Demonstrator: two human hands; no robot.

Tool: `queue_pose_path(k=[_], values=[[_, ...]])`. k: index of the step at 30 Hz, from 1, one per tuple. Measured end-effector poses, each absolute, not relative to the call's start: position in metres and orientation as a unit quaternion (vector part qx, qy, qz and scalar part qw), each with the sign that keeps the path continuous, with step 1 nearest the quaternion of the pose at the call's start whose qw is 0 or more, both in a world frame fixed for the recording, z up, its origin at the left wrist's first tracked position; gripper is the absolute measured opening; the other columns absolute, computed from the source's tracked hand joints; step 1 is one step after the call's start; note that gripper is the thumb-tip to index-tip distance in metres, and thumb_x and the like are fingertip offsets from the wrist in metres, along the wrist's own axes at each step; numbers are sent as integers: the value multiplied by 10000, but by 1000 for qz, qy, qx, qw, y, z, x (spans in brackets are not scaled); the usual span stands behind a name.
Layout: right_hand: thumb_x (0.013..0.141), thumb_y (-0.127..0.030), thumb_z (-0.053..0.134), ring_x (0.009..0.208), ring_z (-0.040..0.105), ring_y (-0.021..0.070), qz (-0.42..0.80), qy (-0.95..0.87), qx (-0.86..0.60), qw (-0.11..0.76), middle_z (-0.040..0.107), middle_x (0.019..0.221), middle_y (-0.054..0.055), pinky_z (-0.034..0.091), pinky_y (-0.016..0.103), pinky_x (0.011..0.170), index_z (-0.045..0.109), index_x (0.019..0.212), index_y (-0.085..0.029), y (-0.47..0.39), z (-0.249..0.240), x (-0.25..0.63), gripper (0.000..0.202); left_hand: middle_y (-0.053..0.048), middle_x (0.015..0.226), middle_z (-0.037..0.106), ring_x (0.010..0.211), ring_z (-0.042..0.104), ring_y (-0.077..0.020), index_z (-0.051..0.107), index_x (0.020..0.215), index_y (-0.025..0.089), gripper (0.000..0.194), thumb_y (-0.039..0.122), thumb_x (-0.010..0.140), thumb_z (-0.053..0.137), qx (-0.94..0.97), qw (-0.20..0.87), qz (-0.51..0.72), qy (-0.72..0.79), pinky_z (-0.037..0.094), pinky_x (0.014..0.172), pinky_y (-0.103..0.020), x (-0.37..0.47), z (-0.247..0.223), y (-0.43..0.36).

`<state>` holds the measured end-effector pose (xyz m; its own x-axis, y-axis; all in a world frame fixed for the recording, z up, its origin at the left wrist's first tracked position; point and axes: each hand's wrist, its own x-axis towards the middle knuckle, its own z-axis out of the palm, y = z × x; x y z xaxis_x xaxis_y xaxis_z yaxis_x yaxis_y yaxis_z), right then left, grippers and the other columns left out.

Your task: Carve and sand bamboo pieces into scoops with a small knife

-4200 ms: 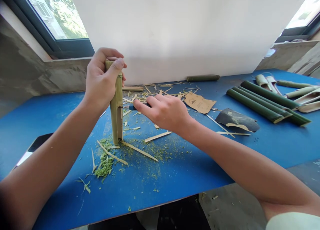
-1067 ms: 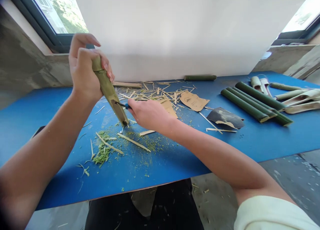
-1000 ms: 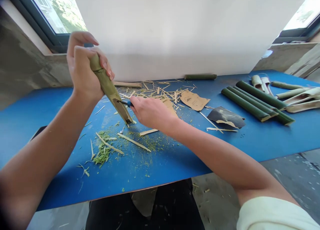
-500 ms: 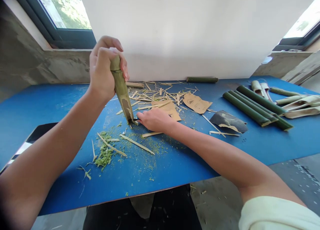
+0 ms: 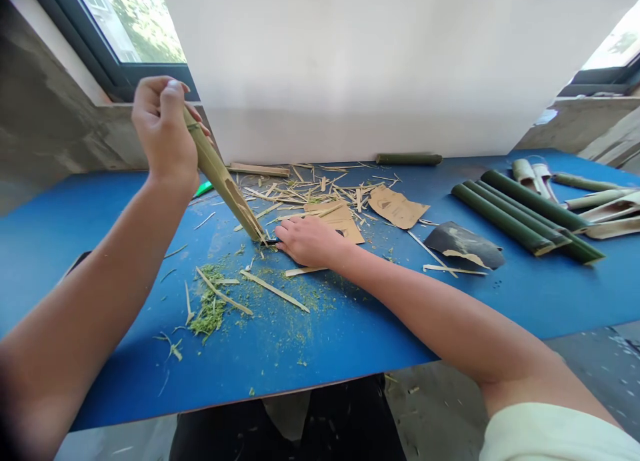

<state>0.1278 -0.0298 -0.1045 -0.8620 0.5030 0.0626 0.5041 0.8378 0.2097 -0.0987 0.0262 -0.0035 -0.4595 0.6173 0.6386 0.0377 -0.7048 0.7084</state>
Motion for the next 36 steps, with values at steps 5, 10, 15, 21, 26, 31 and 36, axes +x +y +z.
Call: queue_pose_path(k=[5, 10, 15, 21, 26, 31, 36], values=[[1140, -499, 277, 803, 653, 237, -106, -911, -392, 69, 751, 1017, 132, 291, 331, 649, 624, 1174, -146, -33, -79, 140, 496, -10, 691, 612, 636, 502, -187, 722, 824, 253, 227, 449, 930, 674, 620, 162, 698, 319, 385, 637, -366, -104, 0, 18], [1132, -512, 166, 727, 649, 251, -72, -860, -499, 81, 761, 942, 152, 245, 327, 615, 545, 1284, -123, -35, -60, 146, 564, 7, 766, 642, 751, 497, -184, 785, 925, 255, 277, 518, 873, 857, 711, 64, 618, 330, 362, 741, -337, -109, 6, 9], [1100, -388, 242, 736, 634, 243, -24, -876, -472, 96, 770, 997, 156, 252, 341, 622, 541, 1256, -133, -40, -57, 133, 423, 4, 720, 564, 716, 498, -185, 758, 853, 244, 137, 353, 925, 801, 710, -4, 625, 324, 377, 753, -352, -106, 5, 2], [1087, -468, 310, 700, 629, 238, -14, -874, -472, 114, 780, 947, 132, 265, 325, 623, 557, 1278, -156, -36, -59, 143, 441, -2, 698, 646, 639, 576, -179, 760, 892, 233, 151, 381, 909, 736, 735, 62, 556, 383, 482, 648, -351, -132, 17, 2], [1085, -493, 283, 808, 689, 300, -19, -854, -511, 98, 787, 1065, 193, 327, 339, 651, 549, 1370, -137, -12, -73, 168, 528, 60, 661, 654, 527, 582, -93, 682, 963, 168, 484, 380, 642, 977, 760, 101, 444, 463, 491, 532, -230, -174, 24, -33], [1082, -482, 283, 893, 727, 362, -37, -859, -506, 67, 787, 1067, 207, 354, 358, 654, 559, 1355, -142, 1, -81, 173, 516, 80, 623, 657, 444, 644, -141, 554, 805, 225, 544, 388, 539, 1000, 561, 187, 655, 470, 564, 386, -246, -183, -14, -90], [1085, -478, 286, 915, 740, 357, -44, -862, -501, 62, 790, 1077, 206, 371, 349, 667, 549, 1366, -143, -1, -80, 174, 510, 126, 682, 694, 480, 690, -123, 546, 821, 252, 554, 260, 516, 1008, 460, 254, 715, 461, 629, 450, -222, -178, -46, -120]])
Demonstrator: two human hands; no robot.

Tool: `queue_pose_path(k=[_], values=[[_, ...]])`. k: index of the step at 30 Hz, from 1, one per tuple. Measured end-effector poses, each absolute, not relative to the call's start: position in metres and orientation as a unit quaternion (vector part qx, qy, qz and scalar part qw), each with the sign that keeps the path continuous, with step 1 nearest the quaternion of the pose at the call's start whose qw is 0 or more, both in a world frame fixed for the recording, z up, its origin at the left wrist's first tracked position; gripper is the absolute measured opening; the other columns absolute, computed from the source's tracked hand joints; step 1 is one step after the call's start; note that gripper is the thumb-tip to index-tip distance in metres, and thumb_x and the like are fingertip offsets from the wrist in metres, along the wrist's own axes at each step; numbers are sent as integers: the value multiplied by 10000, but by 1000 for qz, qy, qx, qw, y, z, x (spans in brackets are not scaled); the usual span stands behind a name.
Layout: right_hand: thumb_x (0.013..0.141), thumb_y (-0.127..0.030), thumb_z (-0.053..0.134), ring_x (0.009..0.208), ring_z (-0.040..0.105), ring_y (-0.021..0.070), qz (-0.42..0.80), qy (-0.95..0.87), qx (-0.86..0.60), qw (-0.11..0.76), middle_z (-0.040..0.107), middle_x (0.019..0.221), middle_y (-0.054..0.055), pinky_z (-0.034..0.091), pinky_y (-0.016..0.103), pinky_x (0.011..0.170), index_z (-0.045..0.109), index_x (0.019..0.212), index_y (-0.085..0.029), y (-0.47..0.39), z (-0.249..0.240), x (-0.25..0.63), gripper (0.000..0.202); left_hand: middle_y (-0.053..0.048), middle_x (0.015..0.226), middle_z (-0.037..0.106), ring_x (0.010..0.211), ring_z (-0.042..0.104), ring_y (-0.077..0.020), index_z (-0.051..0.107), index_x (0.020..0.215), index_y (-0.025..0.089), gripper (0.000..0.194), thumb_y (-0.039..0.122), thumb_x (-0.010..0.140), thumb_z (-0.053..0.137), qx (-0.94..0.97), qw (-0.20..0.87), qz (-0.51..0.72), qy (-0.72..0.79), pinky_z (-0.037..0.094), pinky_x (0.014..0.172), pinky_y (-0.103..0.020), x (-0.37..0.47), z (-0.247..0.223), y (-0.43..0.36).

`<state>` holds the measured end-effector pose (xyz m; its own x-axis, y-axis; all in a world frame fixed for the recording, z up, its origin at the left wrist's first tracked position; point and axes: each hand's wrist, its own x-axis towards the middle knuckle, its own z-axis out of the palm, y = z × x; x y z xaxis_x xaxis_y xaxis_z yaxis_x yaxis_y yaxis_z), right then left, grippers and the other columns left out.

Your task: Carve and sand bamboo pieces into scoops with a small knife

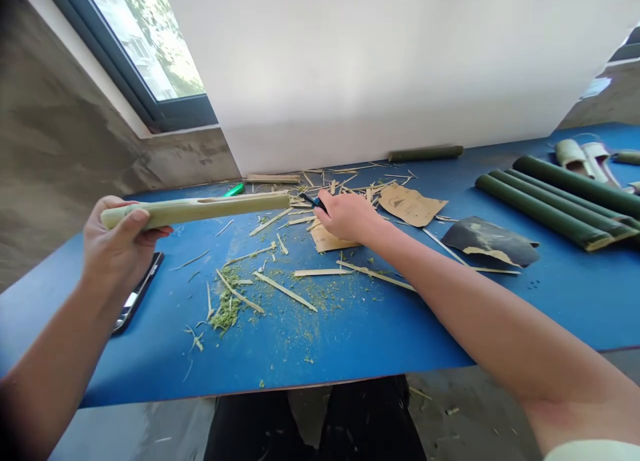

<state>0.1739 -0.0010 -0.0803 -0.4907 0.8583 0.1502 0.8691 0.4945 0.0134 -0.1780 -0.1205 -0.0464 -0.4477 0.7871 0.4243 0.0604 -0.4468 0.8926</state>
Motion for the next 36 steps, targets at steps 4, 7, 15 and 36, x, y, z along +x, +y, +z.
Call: queue_pose_path(k=[4, 7, 15, 36], values=[[1086, -481, 286, 960, 746, 372, -40, -858, -508, 59, 788, 1100, 216, 398, 359, 699, 549, 1381, -145, -3, -77, 176, 519, 126, 686, 700, 507, 709, -127, 545, 821, 264, 502, 262, 563, 975, 455, 268, 701, 479, 593, 445, -205, -172, -46, -133], [1086, -480, 285, 1001, 743, 392, -41, -853, -517, 62, 783, 1137, 230, 410, 375, 723, 532, 1428, -133, -3, -74, 177, 546, 117, 672, 689, 522, 689, -120, 555, 809, 267, 457, 242, 581, 950, 454, 281, 695, 481, 573, 464, -211, -168, -40, -136], [1100, -497, 321, 902, 722, 311, -14, -867, -481, 126, 791, 1148, 160, 343, 330, 681, 593, 1343, -204, -6, -73, 176, 468, 34, 690, 613, 689, 612, -128, 566, 782, 242, 157, 129, 705, 643, 331, 438, 755, 358, 583, 671, -243, -136, -17, -79], [1152, -447, 225, 795, 628, 176, -217, -875, -401, 161, 763, 1021, 73, 199, 335, 605, 682, 1259, -230, -47, -44, 162, 517, 21, 644, 483, 482, 458, -124, 543, 773, 261, 414, 608, 969, 660, 599, 403, 633, 281, 412, 479, -278, -20, -2, -5]])
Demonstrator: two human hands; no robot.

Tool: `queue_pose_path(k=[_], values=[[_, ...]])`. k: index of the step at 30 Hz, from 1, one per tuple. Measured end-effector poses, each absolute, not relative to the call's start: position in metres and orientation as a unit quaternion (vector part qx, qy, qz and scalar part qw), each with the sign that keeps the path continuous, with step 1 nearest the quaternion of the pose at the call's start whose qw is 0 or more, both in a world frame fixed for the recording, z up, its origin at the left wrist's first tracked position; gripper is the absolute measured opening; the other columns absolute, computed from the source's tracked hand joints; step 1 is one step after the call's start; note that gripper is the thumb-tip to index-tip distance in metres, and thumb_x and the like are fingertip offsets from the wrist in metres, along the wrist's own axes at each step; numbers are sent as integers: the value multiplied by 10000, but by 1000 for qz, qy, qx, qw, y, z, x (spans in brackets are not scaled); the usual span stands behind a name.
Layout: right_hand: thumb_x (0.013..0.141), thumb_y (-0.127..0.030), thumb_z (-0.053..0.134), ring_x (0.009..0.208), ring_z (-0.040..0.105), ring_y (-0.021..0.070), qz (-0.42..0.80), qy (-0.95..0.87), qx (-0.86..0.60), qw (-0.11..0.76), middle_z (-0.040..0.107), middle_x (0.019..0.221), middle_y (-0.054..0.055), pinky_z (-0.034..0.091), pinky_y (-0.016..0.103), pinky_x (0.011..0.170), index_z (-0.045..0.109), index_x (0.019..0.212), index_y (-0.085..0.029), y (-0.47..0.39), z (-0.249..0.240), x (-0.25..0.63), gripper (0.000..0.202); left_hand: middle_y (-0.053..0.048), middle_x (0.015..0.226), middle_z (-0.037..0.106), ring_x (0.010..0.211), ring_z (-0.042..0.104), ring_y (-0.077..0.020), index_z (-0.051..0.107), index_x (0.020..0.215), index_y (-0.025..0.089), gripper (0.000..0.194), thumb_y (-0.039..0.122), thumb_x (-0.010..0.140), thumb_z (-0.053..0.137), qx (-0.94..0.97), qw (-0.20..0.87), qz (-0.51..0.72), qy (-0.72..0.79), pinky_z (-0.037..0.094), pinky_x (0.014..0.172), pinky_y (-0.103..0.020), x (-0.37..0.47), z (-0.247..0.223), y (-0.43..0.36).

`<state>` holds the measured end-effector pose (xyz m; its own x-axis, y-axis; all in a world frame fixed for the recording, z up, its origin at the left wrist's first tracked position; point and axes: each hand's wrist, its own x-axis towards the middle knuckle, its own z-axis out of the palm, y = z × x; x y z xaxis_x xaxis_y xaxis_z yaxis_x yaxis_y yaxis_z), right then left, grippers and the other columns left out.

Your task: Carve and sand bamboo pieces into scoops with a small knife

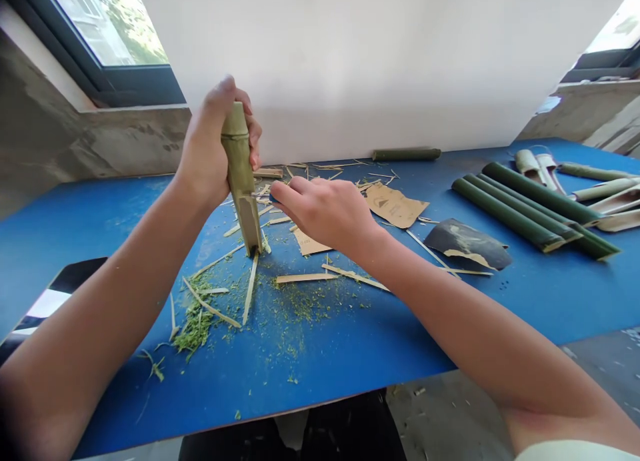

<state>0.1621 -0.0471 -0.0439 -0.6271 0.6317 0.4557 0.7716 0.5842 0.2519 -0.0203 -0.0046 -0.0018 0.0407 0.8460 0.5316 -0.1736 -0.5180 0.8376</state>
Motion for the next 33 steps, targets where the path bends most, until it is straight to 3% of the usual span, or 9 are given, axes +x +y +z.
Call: queue_pose_path(k=[5, 11, 16, 18, 20, 25, 29, 33], values=[[1138, -384, 248, 901, 623, 207, -212, -882, -406, 113, 756, 1037, 88, 256, 337, 644, 677, 1312, -273, -54, -29, 159, 476, 30, 684, 480, 495, 521, -88, 522, 849, 226, 364, 503, 1080, 569, 612, 381, 615, 318, 432, 547, -230, -18, 5, -9], [1142, -376, 233, 880, 645, 225, -202, -897, -383, 86, 771, 1032, 91, 253, 334, 647, 638, 1348, -272, -65, -17, 155, 467, 20, 725, 545, 539, 530, -118, 555, 1049, 221, 323, 542, 1083, 547, 619, 359, 501, 486, 437, 604, -249, -17, 6, -12], [1123, -387, 349, 742, 664, 224, -167, -919, -358, 20, 778, 926, 98, 251, 325, 632, 678, 1243, -214, -61, -28, 152, 390, -106, 1015, 734, 957, 686, -291, 651, 992, 191, 425, 601, 1032, 546, 684, 213, 253, 650, 504, 842, -358, -28, -42, 7], [1111, -400, 403, 758, 684, 232, -135, -925, -356, -1, 785, 935, 104, 257, 319, 631, 692, 1214, -207, -55, -39, 151, 363, -171, 1214, 740, 1109, 684, -338, 663, 1040, 179, 452, 577, 1054, 450, 702, 179, 162, 670, 510, 902, -380, -36, -64, 16], [1106, -413, 428, 795, 701, 236, -104, -931, -349, -1, 793, 971, 100, 260, 317, 629, 702, 1187, -210, -50, -51, 149, 351, -211, 1284, 729, 1187, 670, -356, 682, 1012, 162, 422, 489, 1055, 418, 712, 171, 133, 668, 509, 940, -384, -44, -83, 23], [1116, -429, 412, 773, 706, 232, -83, -943, -323, 14, 797, 926, 88, 208, 325, 593, 688, 1197, -209, -45, -74, 140, 362, -159, 1170, 778, 1121, 685, -295, 703, 873, 179, 267, 286, 974, 479, 736, 157, 127, 647, 508, 958, -340, -56, -110, 31], [1116, -411, 413, 739, 698, 236, -103, -951, -292, -7, 789, 893, 88, 163, 338, 576, 675, 1208, -208, -46, -78, 130, 344, -104, 1095, 791, 1000, 689, -254, 715, 957, 188, 263, 261, 972, 463, 750, 162, 144, 625, 515, 882, -332, -55, -117, 32], [1119, -302, 367, 716, 683, 219, -131, -950, -285, -19, 772, 915, 90, 166, 340, 570, 656, 1207, -199, -53, -81, 124, 319, -104, 1072, 786, 999, 676, -257, 702, 901, 193, 266, 267, 984, 461, 754, 156, 156, 619, 507, 885, -337, -56, -118, 30]])
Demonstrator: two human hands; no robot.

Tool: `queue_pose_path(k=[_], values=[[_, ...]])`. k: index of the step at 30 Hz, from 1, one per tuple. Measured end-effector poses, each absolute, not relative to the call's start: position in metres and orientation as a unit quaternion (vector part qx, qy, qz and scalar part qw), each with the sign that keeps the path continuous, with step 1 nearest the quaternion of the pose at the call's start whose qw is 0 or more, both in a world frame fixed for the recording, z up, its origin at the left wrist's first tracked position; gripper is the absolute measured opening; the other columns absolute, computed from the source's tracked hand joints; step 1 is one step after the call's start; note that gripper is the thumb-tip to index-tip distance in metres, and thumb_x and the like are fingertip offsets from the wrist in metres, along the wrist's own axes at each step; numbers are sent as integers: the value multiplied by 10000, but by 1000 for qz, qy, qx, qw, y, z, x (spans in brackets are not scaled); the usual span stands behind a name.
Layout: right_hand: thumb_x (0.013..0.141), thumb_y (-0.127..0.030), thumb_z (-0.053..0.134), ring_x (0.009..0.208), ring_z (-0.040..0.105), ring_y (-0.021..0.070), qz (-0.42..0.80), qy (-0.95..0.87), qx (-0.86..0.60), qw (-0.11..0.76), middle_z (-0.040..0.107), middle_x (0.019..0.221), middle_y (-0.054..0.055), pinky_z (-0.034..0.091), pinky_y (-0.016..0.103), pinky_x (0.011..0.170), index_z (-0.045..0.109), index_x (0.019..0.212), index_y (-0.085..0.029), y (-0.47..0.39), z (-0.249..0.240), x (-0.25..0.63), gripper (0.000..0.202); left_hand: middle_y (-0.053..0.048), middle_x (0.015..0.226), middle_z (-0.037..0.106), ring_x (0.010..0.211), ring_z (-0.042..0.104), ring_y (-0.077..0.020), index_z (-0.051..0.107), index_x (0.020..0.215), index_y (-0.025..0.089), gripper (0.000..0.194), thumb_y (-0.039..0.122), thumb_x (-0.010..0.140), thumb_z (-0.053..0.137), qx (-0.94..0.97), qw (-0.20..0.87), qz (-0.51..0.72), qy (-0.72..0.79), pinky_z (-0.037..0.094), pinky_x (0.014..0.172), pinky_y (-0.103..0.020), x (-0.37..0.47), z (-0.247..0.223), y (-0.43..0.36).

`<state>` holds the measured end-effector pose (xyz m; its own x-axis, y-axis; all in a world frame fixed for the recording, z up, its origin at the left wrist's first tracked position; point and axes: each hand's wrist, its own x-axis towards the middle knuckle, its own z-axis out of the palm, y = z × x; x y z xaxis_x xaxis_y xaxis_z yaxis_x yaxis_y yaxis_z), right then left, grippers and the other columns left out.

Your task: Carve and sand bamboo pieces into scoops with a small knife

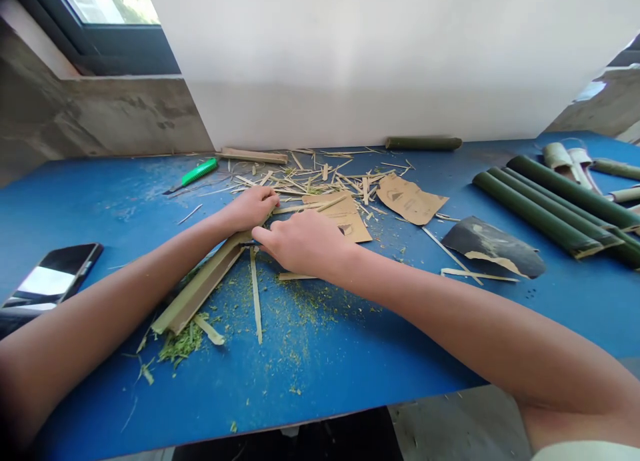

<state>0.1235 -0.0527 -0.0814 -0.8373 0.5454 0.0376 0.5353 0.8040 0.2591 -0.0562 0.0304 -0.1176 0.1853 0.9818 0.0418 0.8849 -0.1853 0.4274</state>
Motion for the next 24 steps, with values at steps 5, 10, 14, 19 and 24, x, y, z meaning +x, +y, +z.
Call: queue_pose_path(k=[5, 10, 14, 19, 24], values=[[1057, -96, 336, 700, 671, 190, 148, 939, 310, 15, 744, 944, 96, 182, 344, 550, 616, 1225, -179, -69, -89, 116, 337, -120, 1061, 773, 1005, 660, -273, 689, 895, 204, 293, 317, 1018, 448, 755, 112, 156, 627, 491, 892, -354, -59, -115, 26], [1040, -69, 335, 731, 693, 209, 146, 938, 313, 21, 754, 992, 121, 231, 340, 550, 593, 1292, -165, -73, -85, 109, 373, -110, 1092, 767, 977, 662, -283, 687, 958, 209, 230, 427, 949, 613, 744, 160, 159, 629, 481, 846, -360, -60, -111, 23], [997, -44, 405, 725, 704, 234, 107, 941, 318, 55, 760, 882, 108, 277, 328, 571, 583, 1291, -159, -71, -76, 106, 363, -77, 1046, 761, 916, 661, -266, 689, 985, 221, 164, 254, 824, 685, 748, 208, 131, 616, 477, 801, -348, -60, -112, 26], [1043, -136, 404, 799, 729, 277, 68, 941, 326, 64, 775, 852, 134, 356, 337, 642, 604, 1279, -152, -70, -76, 106, 310, -39, 953, 739, 878, 653, -252, 703, 1013, 229, 339, 114, 708, 607, 755, 226, 148, 598, 473, 807, -342, -60, -117, 30], [1134, -364, 325, 814, 739, 294, 52, 940, 334, 39, 786, 894, 156, 383, 336, 657, 577, 1324, -154, -67, -89, 110, 378, -20, 930, 691, 865, 604, -225, 661, 973, 227, 259, 169, 727, 606, 760, 245, 191, 572, 441, 771, -318, -67, -120, 31]])
